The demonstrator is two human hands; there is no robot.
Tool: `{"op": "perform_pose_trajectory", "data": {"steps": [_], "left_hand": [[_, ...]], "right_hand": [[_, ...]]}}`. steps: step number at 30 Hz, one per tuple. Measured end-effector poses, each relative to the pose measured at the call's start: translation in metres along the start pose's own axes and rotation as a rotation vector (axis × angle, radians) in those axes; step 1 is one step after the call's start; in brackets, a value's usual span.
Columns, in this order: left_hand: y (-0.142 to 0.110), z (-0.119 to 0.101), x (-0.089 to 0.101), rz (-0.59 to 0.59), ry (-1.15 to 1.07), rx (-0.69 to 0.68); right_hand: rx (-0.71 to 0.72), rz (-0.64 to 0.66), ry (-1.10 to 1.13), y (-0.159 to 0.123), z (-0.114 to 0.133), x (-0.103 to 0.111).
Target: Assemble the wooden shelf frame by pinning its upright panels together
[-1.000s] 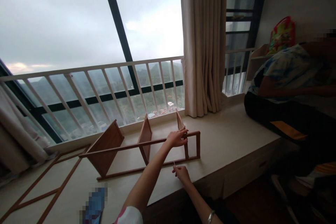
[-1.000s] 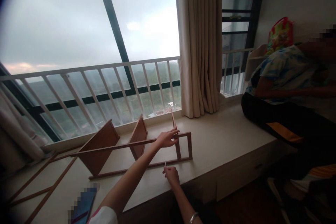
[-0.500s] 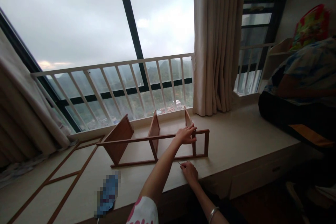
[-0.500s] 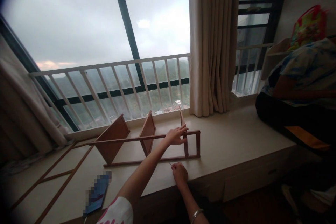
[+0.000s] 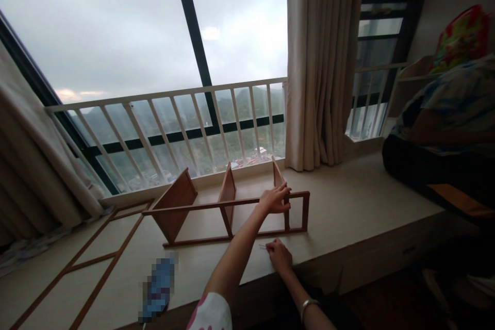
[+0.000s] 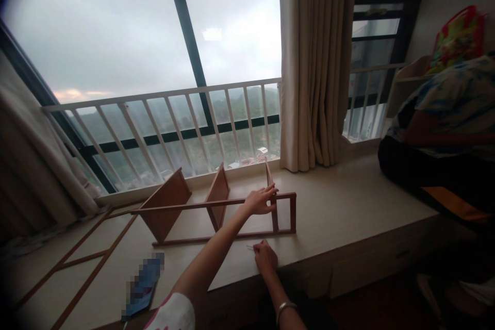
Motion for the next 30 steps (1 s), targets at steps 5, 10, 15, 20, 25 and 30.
{"op": "perform_pose_trajectory", "data": {"steps": [5,10,15,20,25,30], "left_hand": [[0.0003,-0.0015,0.0007,0.016,0.011,-0.004],[-0.0009,-0.0029,0.0016,0.058,0.024,0.009],[-0.0001,-0.0012,-0.0007,0.067,0.032,0.023],[-0.0003,-0.0016,0.0006,0.041,0.022,0.009],[-0.0013,-0.001,0.0002,0.058,0.036,0.018],[0.0004,0.0,-0.001,0.037,0.025,0.015]], "right_hand": [[-0.001,-0.01,-0.021,0.0017,-0.0013,-0.0016],[-0.034,0.006,-0.01,0.0027,-0.0022,-0.0004],[-0.064,0.023,0.012,0.0029,-0.0023,0.0006],[-0.066,0.004,0.043,0.004,-0.0039,0.0008],[-0.075,-0.003,0.055,0.004,-0.0047,0.0013],[-0.049,-0.004,0.051,0.0039,-0.0023,0.0012]]}}
Point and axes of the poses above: each hand's wrist, its own y-axis towards the middle knuckle, its own x-axis out of the back of the hand, z = x × y, the point moved 9 cm from there along y, towards the middle knuckle, and after that the axes turned 6 degrees about x, right-handed, at the moved point
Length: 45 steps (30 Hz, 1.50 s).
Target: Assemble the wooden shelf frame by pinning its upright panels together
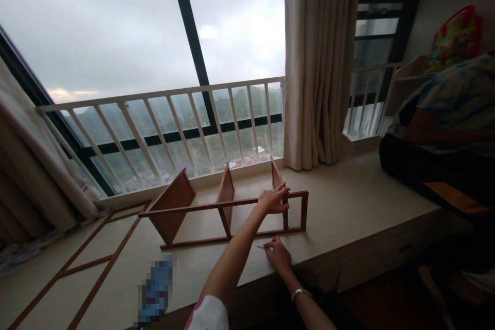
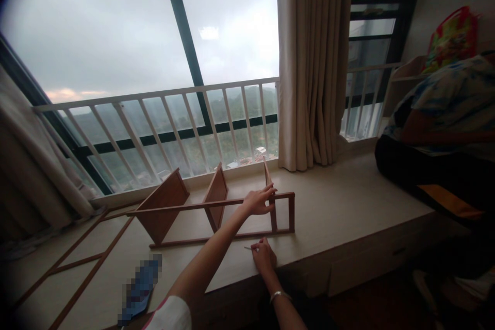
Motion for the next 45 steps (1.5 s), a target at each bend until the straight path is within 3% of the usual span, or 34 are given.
{"op": "perform_pose_trajectory", "data": {"steps": [19,30,45], "left_hand": [[0.004,0.004,-0.008,-0.032,0.02,-0.002],[0.001,0.003,-0.005,-0.002,0.06,0.024],[0.002,0.004,-0.004,-0.045,0.032,0.013]], "right_hand": [[0.041,0.01,0.005,0.002,-0.003,-0.009],[0.168,0.018,0.053,-0.005,0.018,-0.015],[0.154,0.034,0.071,-0.002,0.015,-0.02]]}}
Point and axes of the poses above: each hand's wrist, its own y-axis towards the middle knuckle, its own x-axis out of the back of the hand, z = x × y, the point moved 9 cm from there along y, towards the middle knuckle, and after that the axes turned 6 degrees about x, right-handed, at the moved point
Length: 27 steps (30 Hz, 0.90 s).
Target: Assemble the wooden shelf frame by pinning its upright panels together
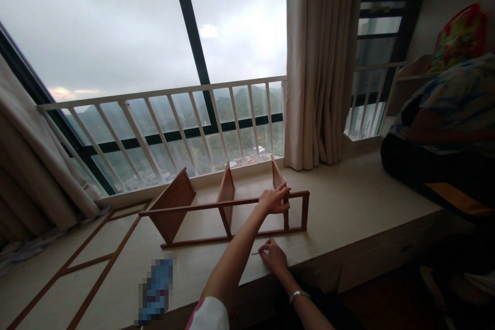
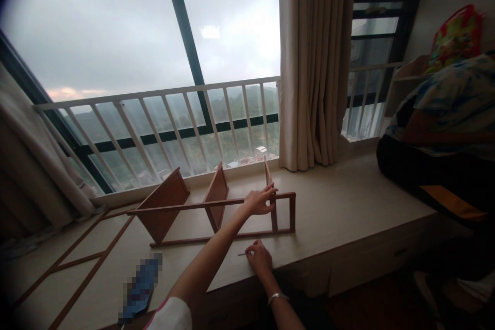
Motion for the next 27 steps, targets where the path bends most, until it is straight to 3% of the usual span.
{"op": "perform_pose_trajectory", "data": {"steps": [14,20,27], "left_hand": [[0.0,0.0,-0.001,0.008,-0.025,0.003],[0.008,0.001,0.003,-0.057,-0.108,-0.056],[0.026,0.005,0.009,0.046,-0.079,-0.104]], "right_hand": [[-0.006,0.002,-0.005,-0.001,0.003,0.004],[-0.039,0.003,-0.004,0.001,0.002,0.004],[-0.054,-0.114,0.091,0.004,0.013,0.023]]}}
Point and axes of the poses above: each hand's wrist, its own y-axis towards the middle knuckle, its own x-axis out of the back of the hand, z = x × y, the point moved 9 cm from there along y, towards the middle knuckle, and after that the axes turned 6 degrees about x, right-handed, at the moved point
